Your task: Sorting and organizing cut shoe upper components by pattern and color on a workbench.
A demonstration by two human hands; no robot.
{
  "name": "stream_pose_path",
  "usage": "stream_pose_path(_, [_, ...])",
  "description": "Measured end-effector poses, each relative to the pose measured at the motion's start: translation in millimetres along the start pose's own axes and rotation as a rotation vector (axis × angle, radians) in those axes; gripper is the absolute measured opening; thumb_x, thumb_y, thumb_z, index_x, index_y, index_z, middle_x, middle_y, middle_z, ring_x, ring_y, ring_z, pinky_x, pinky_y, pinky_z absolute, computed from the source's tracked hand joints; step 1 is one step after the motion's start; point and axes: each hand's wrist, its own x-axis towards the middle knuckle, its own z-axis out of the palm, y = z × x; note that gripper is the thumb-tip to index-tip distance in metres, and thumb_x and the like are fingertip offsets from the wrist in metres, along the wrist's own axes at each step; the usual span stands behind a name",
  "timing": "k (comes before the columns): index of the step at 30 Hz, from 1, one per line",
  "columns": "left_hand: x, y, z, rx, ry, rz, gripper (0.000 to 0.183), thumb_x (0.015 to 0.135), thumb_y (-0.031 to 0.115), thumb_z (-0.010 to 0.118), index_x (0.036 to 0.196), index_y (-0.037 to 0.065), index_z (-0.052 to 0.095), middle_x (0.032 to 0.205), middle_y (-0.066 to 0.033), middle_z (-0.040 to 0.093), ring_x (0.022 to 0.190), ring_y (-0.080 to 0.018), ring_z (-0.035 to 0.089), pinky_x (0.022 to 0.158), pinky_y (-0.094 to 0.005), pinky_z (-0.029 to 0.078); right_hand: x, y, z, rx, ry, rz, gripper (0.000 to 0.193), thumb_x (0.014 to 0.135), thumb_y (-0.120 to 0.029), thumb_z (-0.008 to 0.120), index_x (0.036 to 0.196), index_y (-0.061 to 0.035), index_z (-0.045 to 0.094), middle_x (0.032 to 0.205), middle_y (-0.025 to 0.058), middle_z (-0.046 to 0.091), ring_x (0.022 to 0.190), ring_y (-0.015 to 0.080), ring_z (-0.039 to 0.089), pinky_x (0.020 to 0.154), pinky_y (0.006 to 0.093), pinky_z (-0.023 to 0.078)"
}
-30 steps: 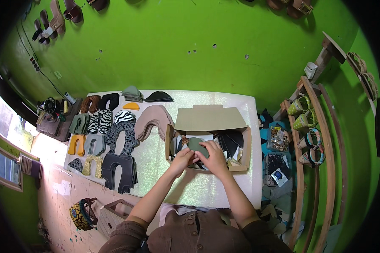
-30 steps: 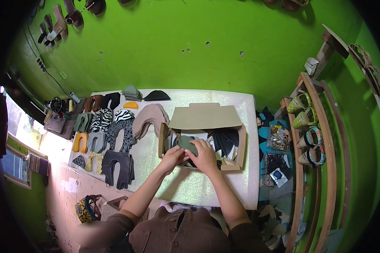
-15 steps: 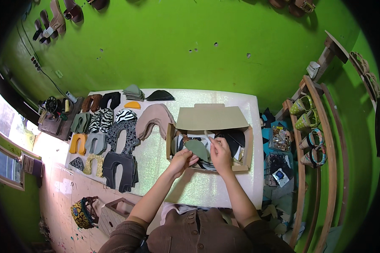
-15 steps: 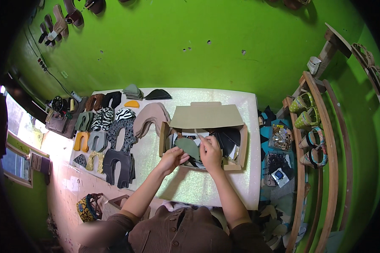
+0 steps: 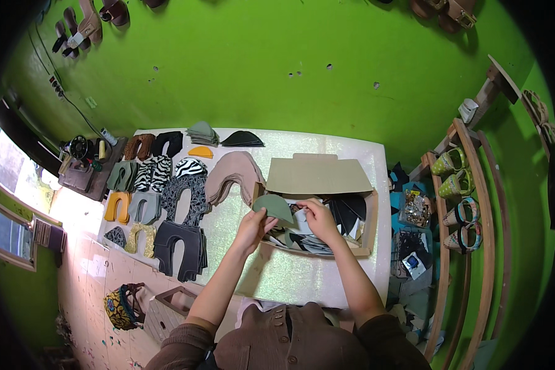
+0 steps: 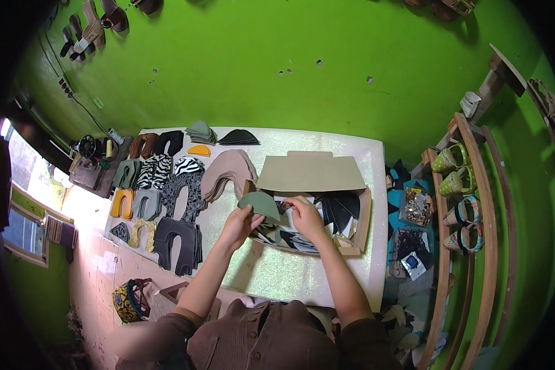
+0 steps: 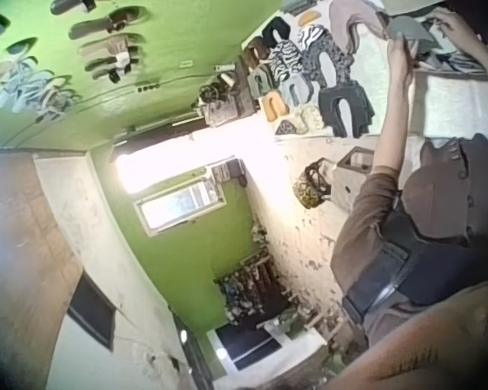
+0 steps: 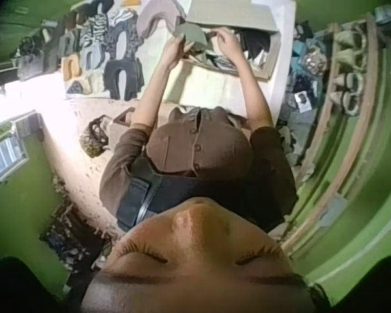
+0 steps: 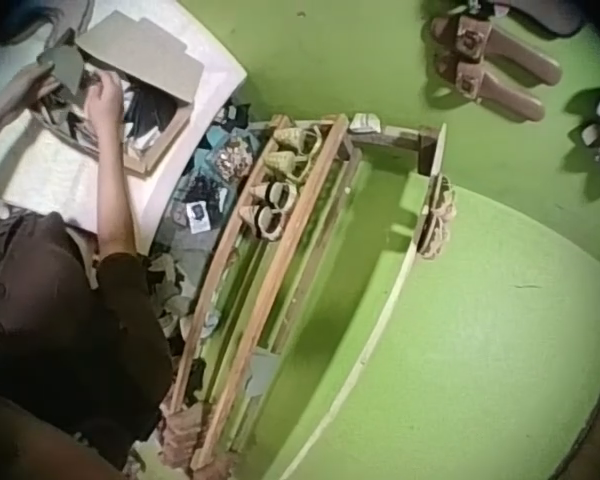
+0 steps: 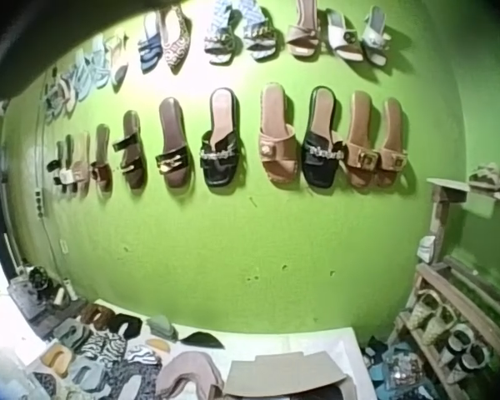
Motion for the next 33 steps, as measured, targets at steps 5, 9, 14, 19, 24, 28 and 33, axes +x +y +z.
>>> stream_pose_path(5, [4.8,7.1,-8.9,-0.207,-0.01,-0.01,0.026,0.093,0.015,0.037,0.113,-0.002,0.041,0.111,-0.0137,0.052,0.103,-0.0235,0.053,0.092,-0.0346,0.044,11.5,29.5,14.6,-0.098,-0.139,0.074,0.018,0.078,-0.003,0.049,0.089,-0.0025,0.063,0.084,0.0127,0.059,0.079,0.0269,0.058,0.068,0.0315,0.046])
stream_pose_path(9, [8.4,12.2,-15.2,-0.358,-0.028,-0.028,0.027,0.092,0.014,0.038,0.113,-0.003,0.04,0.11,-0.0151,0.051,0.103,-0.0256,0.053,0.092,-0.0358,0.044,18.7,43.9,27.4,-0.467,-0.256,0.109,0.02,0.081,-0.013,0.049,0.091,-0.0052,0.063,0.093,0.0133,0.059,0.084,0.0319,0.057,0.074,0.0384,0.046])
stream_pose_path(14, [16.1,12.6,-21.1,-0.43,-0.04,-0.045,0.028,0.091,0.013,0.04,0.113,-0.004,0.04,0.111,-0.0154,0.051,0.103,-0.0266,0.053,0.092,-0.0363,0.044,22.5,49.5,41.1,-0.509,-0.301,0.152,0.017,0.078,-0.015,0.054,0.091,-0.0065,0.06,0.091,0.013,0.057,0.086,0.0314,0.056,0.074,0.0397,0.046])
stream_pose_path(19, [19.6,8.0,-23.5,-0.435,-0.052,-0.041,0.027,0.09,0.013,0.042,0.112,-0.002,0.043,0.109,-0.0144,0.053,0.102,-0.0274,0.054,0.09,-0.0368,0.045,23.2,41.5,32.5,-0.504,-0.354,0.19,0.011,0.076,-0.013,0.056,0.083,-0.006,0.058,0.094,0.0124,0.056,0.086,0.0317,0.056,0.073,0.0396,0.046])
stream_pose_path(24, [18.9,10.2,-19.5,-0.425,-0.031,-0.039,0.026,0.09,0.013,0.043,0.111,-0.002,0.043,0.108,-0.0139,0.053,0.101,-0.0272,0.055,0.089,-0.0363,0.046,25.5,30.5,15.1,-0.331,-0.277,0.167,0.01,0.075,-0.011,0.06,0.082,-0.0043,0.057,0.082,0.0111,0.059,0.073,0.024,0.059,0.065,0.0335,0.046])
stream_pose_path(28, [16.9,10.9,-25.7,-0.392,-0.029,-0.018,0.027,0.09,0.014,0.042,0.112,-0.002,0.042,0.108,-0.0138,0.053,0.101,-0.0266,0.054,0.09,-0.0363,0.045,28.5,12.1,-14.9,0.022,-0.166,0.306,0.016,0.078,-0.009,0.061,0.088,0.0009,0.055,0.076,0.0099,0.061,0.07,0.0133,0.059,0.062,0.0241,0.046])
stream_pose_path(33, [18.2,3.2,-21.2,-0.382,-0.06,-0.007,0.028,0.091,0.015,0.04,0.113,-0.003,0.041,0.109,-0.0143,0.053,0.101,-0.0265,0.054,0.091,-0.0363,0.045,30.2,9.3,-42.9,0.142,-0.04,0.314,0.015,0.082,-0.008,0.058,0.092,0.0024,0.053,0.076,0.0036,0.059,0.069,0.0064,0.054,0.063,0.0199,0.044])
